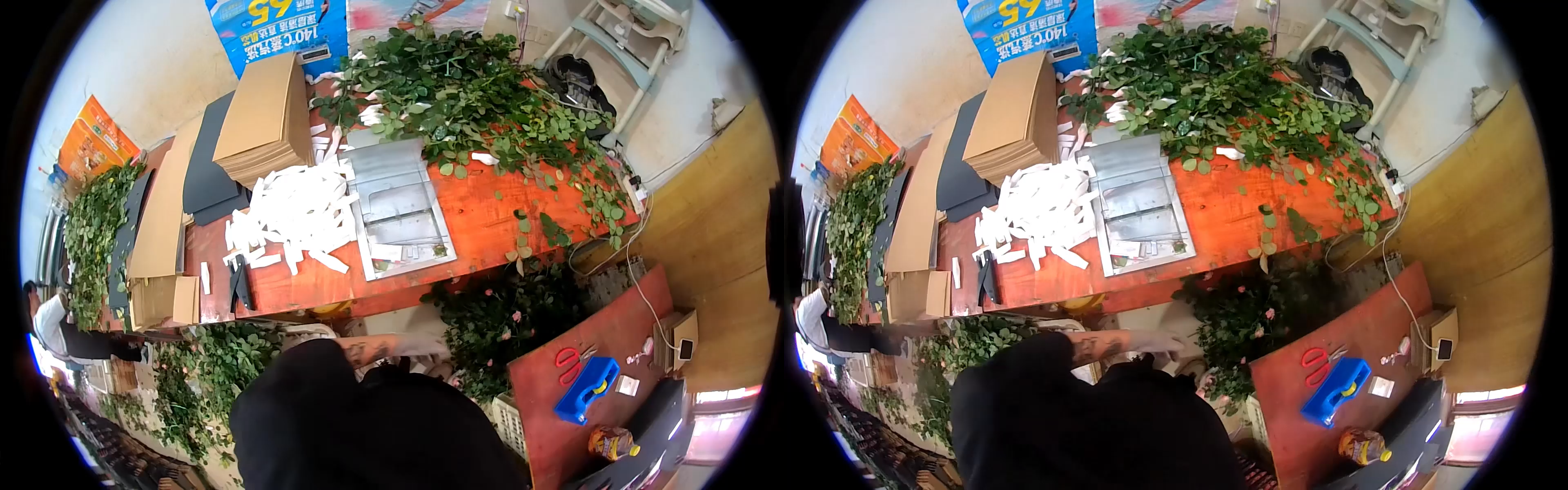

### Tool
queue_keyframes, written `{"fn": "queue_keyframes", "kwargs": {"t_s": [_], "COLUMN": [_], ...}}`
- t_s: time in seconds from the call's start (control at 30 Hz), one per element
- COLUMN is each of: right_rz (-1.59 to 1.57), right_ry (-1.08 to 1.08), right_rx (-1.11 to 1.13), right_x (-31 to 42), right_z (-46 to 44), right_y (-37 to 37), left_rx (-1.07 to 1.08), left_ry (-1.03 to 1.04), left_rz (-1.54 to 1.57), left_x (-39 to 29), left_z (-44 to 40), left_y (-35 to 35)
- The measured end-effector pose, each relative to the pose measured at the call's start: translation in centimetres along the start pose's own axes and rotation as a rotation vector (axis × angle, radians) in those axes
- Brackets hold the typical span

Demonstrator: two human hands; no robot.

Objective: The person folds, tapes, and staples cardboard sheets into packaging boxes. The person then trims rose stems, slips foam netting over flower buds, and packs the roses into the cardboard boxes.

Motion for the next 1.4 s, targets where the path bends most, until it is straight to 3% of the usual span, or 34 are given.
{"fn": "queue_keyframes", "kwargs": {"t_s": [0.03,0.1,0.17,0.23,0.33,0.37,0.4,0.47,0.5,0.57,0.6,0.67,0.73,0.83,0.9,1.03,1.1,1.17,1.23,1.3,1.37,1.4], "right_rz": [0.092,0.053,-0.175,-0.232,-0.515,-0.591,-0.689,-0.874,-0.627,-0.772,-0.652,-0.476,-0.205,0.207,0.3,0.429,0.346,0.196,0.163,0.204,0.044,0.026], "right_ry": [-0.047,-0.125,-0.229,-0.475,-0.68,-0.725,-0.893,-0.945,-1.135,-1.244,-1.479,-1.654,-1.679,-1.905,-2.001,-2.091,-2.059,-1.995,-1.996,-2.053,-2.107,-2.077], "right_rx": [-0.089,-0.213,-0.441,-0.323,-0.209,-0.161,-0.055,0.104,0.094,0.241,0.208,0.137,0.108,-0.073,-0.088,-0.011,-0.08,-0.16,-0.068,-0.057,-0.082,-0.032], "right_x": [7.8,18.2,22.9,31.7,40.9,42.7,49.1,56.0,62.0,71.1,75.9,84.9,93.8,105.0,110.1,114.1,116.4,118.5,120.7,121.1,121.1,120.5], "right_z": [0.6,0.3,-1.7,-1.2,-1.9,-3.2,-0.8,-0.9,0.7,1.0,1.3,1.7,1.6,0.3,-0.7,-0.1,-0.2,-1.0,-1.2,-1.4,-1.9,-1.5], "right_y": [-4.0,-7.4,-6.2,-7.2,-2.7,-0.5,-2.8,-0.1,-2.7,-1.1,-1.1,1.2,5.4,12.4,15.2,13.2,14.3,13.7,13.2,14.5,16.4,15.8], "left_rx": [0.006,-0.081,-0.188,-0.25,-0.332,-0.326,-0.388,-0.448,-0.434,-0.625,-0.629,-0.839,-0.912,-1.074,-1.132,-1.314,-1.257,-0.97,-0.722,-0.761,-0.94,-1.175], "left_ry": [-0.176,-0.129,-0.07,-0.035,0.064,0.063,0.06,0.02,0.015,-0.001,-0.013,-0.001,-0.136,-0.253,-0.316,-0.356,-0.425,-0.359,-0.316,-0.07,0.402,0.077], "left_rz": [0.117,0.16,0.215,0.051,0.125,0.121,0.227,0.277,0.283,0.292,0.301,0.311,0.477,0.697,0.743,0.856,0.876,0.805,0.818,0.706,0.454,0.315], "left_x": [0.8,2.5,3.2,3.3,6.8,6.5,5.3,1.6,3.0,7.6,9.1,11.1,10.2,10.2,9.8,10.5,6.4,2.9,-6.6,-13.6,-19.6,-18.7], "left_z": [2.1,4.7,5.7,6.1,4.4,4.9,6.3,9.8,9.3,8.1,8.0,7.7,8.7,9.5,9.7,8.6,10.4,12.5,18.2,24.0,26.8,27.0], "left_y": [-0.8,-1.8,-2.2,-2.6,-2.8,-3.0,-3.1,-3.6,-3.7,-4.6,-4.6,-5.8,-6.5,-6.5,-5.8,-2.6,-3.2,-4.3,-9.4,-14.8,-22.2,-26.7]}}
Point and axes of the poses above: each hand's wrist, its own z-axis away from the middle knuckle, its own y-axis out of the palm, x = y × z, the point moved 3 cm from there along -z, towards the middle knuckle, and after that the axes turned 3 degrees about -z, right-handed, at the moved point
